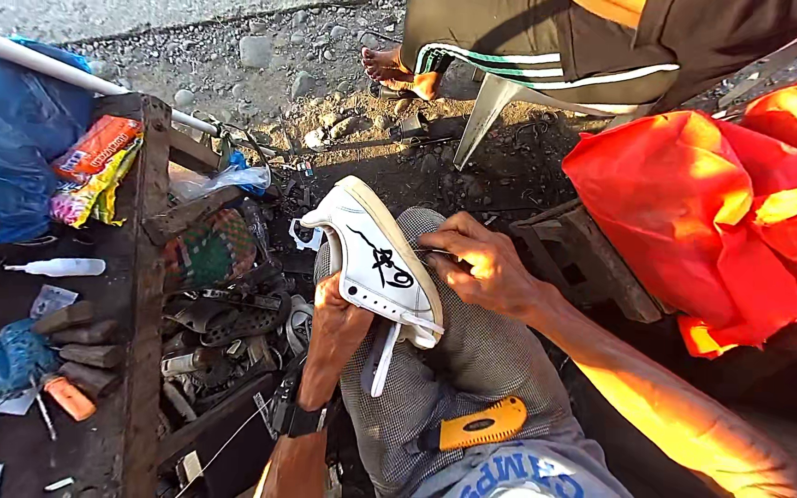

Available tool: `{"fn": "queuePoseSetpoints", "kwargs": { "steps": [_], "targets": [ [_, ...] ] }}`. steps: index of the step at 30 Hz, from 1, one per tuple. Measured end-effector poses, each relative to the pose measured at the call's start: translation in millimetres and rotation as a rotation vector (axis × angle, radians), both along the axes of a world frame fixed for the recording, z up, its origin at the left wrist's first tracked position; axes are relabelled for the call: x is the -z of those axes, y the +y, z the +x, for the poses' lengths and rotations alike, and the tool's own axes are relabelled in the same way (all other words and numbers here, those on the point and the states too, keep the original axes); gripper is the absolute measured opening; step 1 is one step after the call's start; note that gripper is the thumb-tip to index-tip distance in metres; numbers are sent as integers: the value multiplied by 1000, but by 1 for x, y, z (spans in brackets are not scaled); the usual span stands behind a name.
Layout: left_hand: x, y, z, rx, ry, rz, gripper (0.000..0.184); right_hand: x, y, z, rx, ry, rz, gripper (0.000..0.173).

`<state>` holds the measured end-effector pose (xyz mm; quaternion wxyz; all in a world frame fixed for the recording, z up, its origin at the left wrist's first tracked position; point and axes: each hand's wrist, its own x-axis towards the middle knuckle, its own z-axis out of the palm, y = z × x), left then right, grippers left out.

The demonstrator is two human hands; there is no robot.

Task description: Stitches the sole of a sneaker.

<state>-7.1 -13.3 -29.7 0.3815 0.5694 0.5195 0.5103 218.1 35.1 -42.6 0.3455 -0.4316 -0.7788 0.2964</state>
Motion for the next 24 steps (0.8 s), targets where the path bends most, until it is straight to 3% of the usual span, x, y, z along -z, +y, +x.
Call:
{"fn": "queuePoseSetpoints", "kwargs": {
  "steps": [3, 6, 8, 13, 16, 20, 24],
  "targets": [
    [-1, -1, -4, 24, 11, -30, 15, -1, 7, -4, -63, 100, -66, 19],
    [-6, -1, -6, 13, 39, -93, 11, -23, 4, 11, -229, 617, -491, 18],
    [-8, 0, -7, 22, 46, -110, 10, -34, 3, 27, -249, 875, -666, 23],
    [-1, 3, -4, 51, -47, -19, 19, -45, -2, 51, -258, 1099, -725, 23],
    [3, -1, -3, 4, -38, -2, 20, -36, -3, 50, -213, 936, -737, 9],
    [-2, -9, -4, -91, 123, 10, 17, -26, 0, 54, -67, 339, -517, 5],
    [4, -23, -7, -190, 342, 36, 17, -23, 2, 19, -9, -59, -72, 28]
  ]
}}
